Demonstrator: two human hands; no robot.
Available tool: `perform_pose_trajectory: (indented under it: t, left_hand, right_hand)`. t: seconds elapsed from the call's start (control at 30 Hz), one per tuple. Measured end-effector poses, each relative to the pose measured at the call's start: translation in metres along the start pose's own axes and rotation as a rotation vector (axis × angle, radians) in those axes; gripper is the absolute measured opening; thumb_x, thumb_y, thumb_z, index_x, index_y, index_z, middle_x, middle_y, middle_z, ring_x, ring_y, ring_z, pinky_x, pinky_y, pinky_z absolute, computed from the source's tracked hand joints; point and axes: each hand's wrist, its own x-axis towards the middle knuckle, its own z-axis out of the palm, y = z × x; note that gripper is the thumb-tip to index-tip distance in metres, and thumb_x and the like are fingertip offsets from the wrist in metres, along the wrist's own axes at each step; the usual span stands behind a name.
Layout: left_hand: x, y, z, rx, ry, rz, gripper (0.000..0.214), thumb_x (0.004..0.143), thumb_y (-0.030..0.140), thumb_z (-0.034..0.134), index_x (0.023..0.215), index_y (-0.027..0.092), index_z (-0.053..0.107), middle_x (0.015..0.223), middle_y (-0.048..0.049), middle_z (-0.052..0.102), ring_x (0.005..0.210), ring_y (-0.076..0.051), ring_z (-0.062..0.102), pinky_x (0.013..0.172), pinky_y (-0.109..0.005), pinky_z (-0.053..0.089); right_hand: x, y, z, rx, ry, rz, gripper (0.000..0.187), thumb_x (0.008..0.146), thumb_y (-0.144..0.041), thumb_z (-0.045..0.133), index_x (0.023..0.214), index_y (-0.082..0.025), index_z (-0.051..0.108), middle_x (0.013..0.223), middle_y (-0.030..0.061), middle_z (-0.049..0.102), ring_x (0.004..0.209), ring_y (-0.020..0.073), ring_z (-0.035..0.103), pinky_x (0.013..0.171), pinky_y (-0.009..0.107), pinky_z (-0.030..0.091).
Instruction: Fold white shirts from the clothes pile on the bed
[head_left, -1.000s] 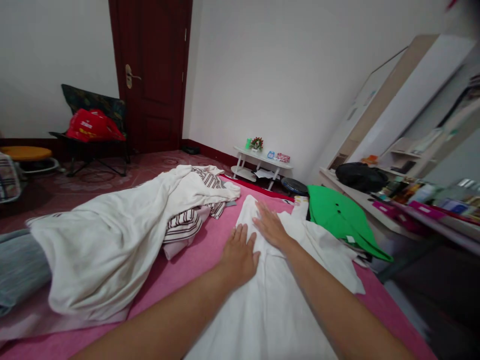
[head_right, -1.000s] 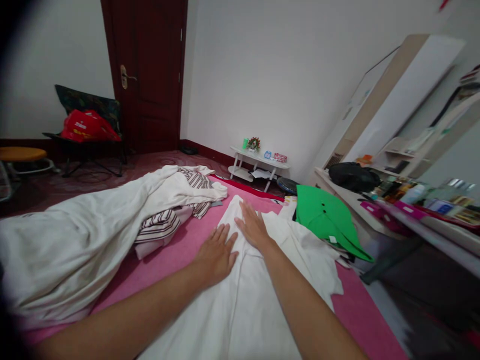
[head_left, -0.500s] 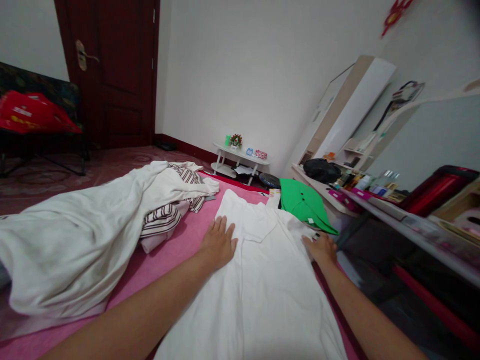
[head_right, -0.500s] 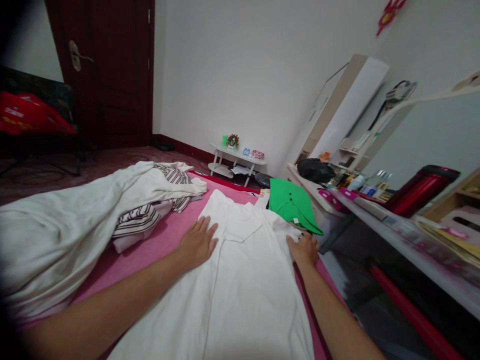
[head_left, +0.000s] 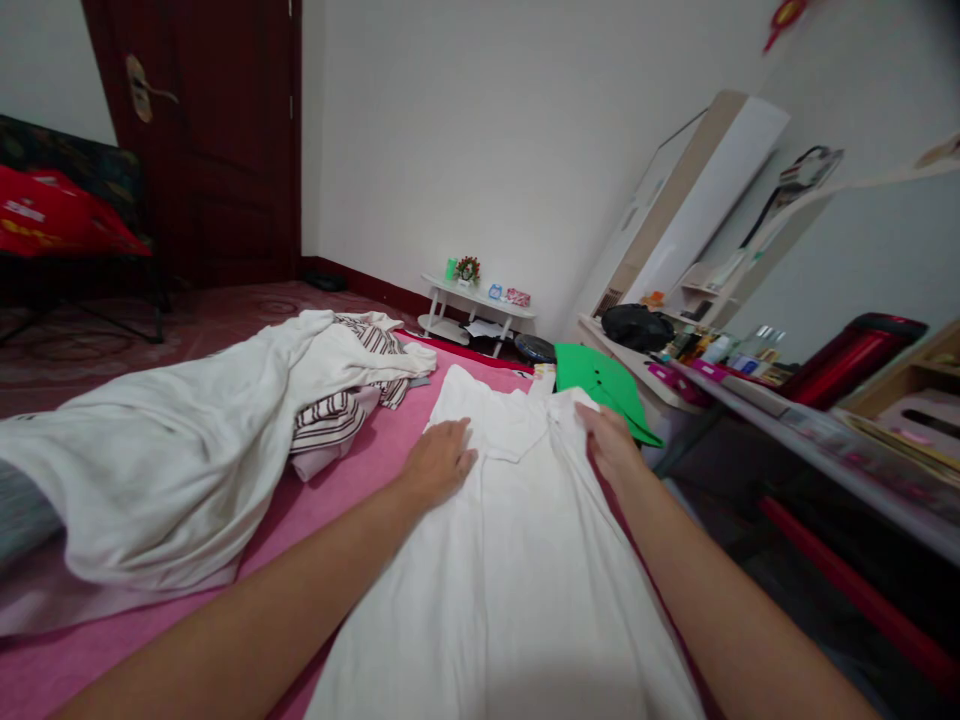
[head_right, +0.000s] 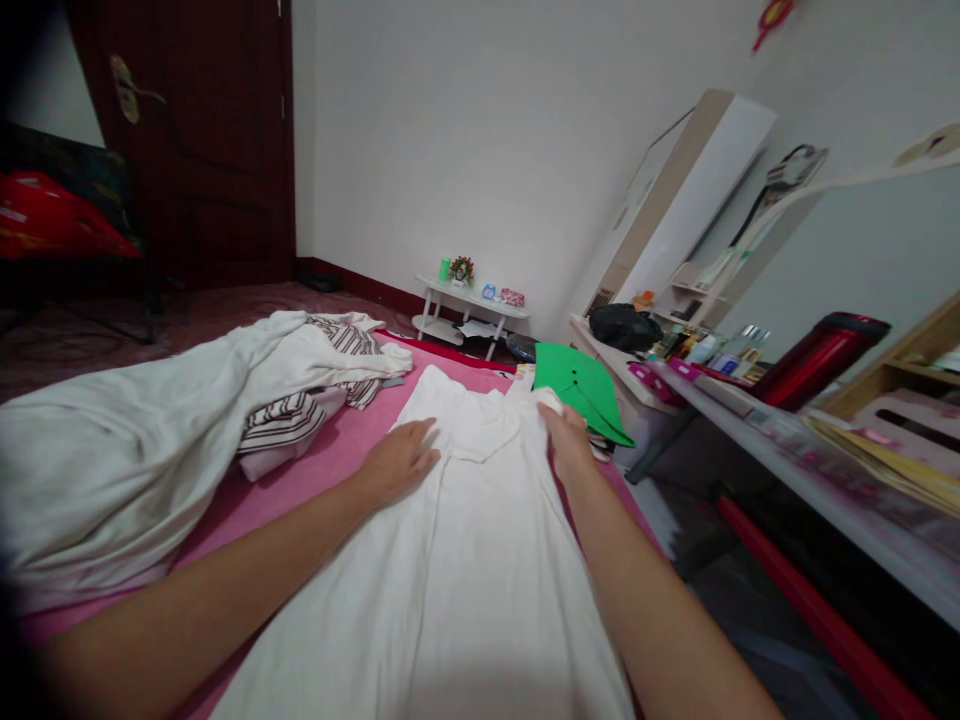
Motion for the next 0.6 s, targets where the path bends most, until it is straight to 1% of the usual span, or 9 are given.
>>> perform_pose_trajectory:
  t: [0.07, 0.13, 0.17, 0.23, 0.3, 0.37, 0.4, 0.5, 0.6]
  left_hand:
    - [0.003, -0.003, -0.002, -0.115, 0.0, -0.067, 0.056, 0.092, 0.041, 0.037, 0.142, 0.016, 0.031, 0.13, -0.0118, 0.055, 0.12, -0.021, 0.05, 0.099, -0.032, 0.039]
    - [0.005, -0.006, -0.002, -0.184, 0.004, -0.122, 0.057, 0.093, 0.043, 0.037, 0.143, 0.017, 0.028, 0.131, -0.0104, 0.055, 0.119, -0.021, 0.051, 0.097, -0.03, 0.04]
    - [0.006, -0.006, -0.002, -0.196, 0.004, -0.132, 0.057, 0.093, 0.044, 0.037, 0.143, 0.018, 0.028, 0.131, -0.01, 0.055, 0.119, -0.021, 0.051, 0.097, -0.03, 0.04]
    - [0.006, -0.006, -0.002, -0.178, -0.006, -0.122, 0.057, 0.093, 0.045, 0.037, 0.143, 0.018, 0.029, 0.13, -0.0103, 0.056, 0.119, -0.022, 0.051, 0.097, -0.031, 0.04]
    - [0.005, -0.005, -0.002, -0.126, -0.024, -0.089, 0.058, 0.092, 0.045, 0.039, 0.143, 0.018, 0.03, 0.128, -0.0106, 0.057, 0.118, -0.023, 0.051, 0.097, -0.032, 0.039]
    - [0.004, -0.003, -0.003, -0.071, -0.039, -0.04, 0.059, 0.091, 0.045, 0.041, 0.143, 0.019, 0.031, 0.126, -0.0102, 0.058, 0.117, -0.023, 0.051, 0.096, -0.032, 0.039]
    - [0.003, -0.002, -0.003, -0.049, -0.039, -0.014, 0.058, 0.091, 0.045, 0.041, 0.143, 0.021, 0.032, 0.126, -0.0096, 0.058, 0.116, -0.024, 0.052, 0.096, -0.033, 0.039]
    - [0.006, 0.0, -0.001, -0.019, -0.023, 0.033, 0.052, 0.09, 0.045, 0.041, 0.139, 0.026, 0.04, 0.122, -0.0073, 0.06, 0.113, -0.024, 0.053, 0.095, -0.034, 0.039]
    - [0.021, 0.001, 0.003, -0.067, -0.032, -0.015, 0.049, 0.09, 0.046, 0.042, 0.136, 0.03, 0.044, 0.115, -0.0042, 0.064, 0.107, -0.023, 0.056, 0.092, -0.032, 0.041]
  right_hand:
    - [-0.028, -0.023, 0.006, -0.045, -0.371, -0.059, 0.047, 0.071, -0.039, 0.067, 0.113, -0.021, 0.061, 0.112, 0.0094, 0.066, 0.098, 0.0216, 0.064, 0.079, 0.033, 0.052]
    - [-0.062, -0.037, -0.003, -0.158, -0.579, -0.126, 0.053, 0.07, -0.04, 0.069, 0.119, -0.023, 0.059, 0.126, 0.0097, 0.059, 0.109, 0.0235, 0.059, 0.089, 0.036, 0.049]
    - [-0.079, -0.04, -0.012, -0.233, -0.627, -0.156, 0.051, 0.07, -0.04, 0.069, 0.117, -0.022, 0.061, 0.126, 0.0097, 0.059, 0.111, 0.0249, 0.058, 0.093, 0.039, 0.046]
    - [-0.11, -0.037, -0.04, -0.431, -0.629, -0.198, 0.047, 0.069, -0.04, 0.068, 0.112, -0.021, 0.065, 0.123, 0.0098, 0.062, 0.113, 0.0275, 0.057, 0.098, 0.042, 0.041]
    - [-0.135, -0.027, -0.072, -0.663, -0.551, -0.181, 0.049, 0.066, -0.041, 0.069, 0.111, -0.021, 0.066, 0.121, 0.0103, 0.062, 0.112, 0.0293, 0.056, 0.098, 0.042, 0.039]
    - [-0.157, -0.017, -0.104, -0.858, -0.487, -0.081, 0.049, 0.063, -0.044, 0.07, 0.107, -0.022, 0.067, 0.111, 0.0101, 0.067, 0.1, 0.0283, 0.061, 0.087, 0.037, 0.045]
    - [-0.168, -0.012, -0.118, -0.919, -0.487, -0.01, 0.043, 0.062, -0.044, 0.07, 0.099, -0.023, 0.068, 0.099, 0.0087, 0.07, 0.088, 0.0261, 0.064, 0.077, 0.034, 0.046]
    - [-0.199, 0.001, -0.148, -0.914, -0.574, 0.174, 0.019, 0.06, -0.04, 0.071, 0.068, -0.025, 0.063, 0.061, 0.0009, 0.064, 0.057, 0.0178, 0.058, 0.053, 0.026, 0.039]
    - [-0.223, 0.013, -0.163, -0.75, -0.572, 0.21, 0.019, 0.058, -0.036, 0.072, 0.055, -0.025, 0.057, 0.055, -0.0007, 0.059, 0.053, 0.0154, 0.054, 0.05, 0.024, 0.037]
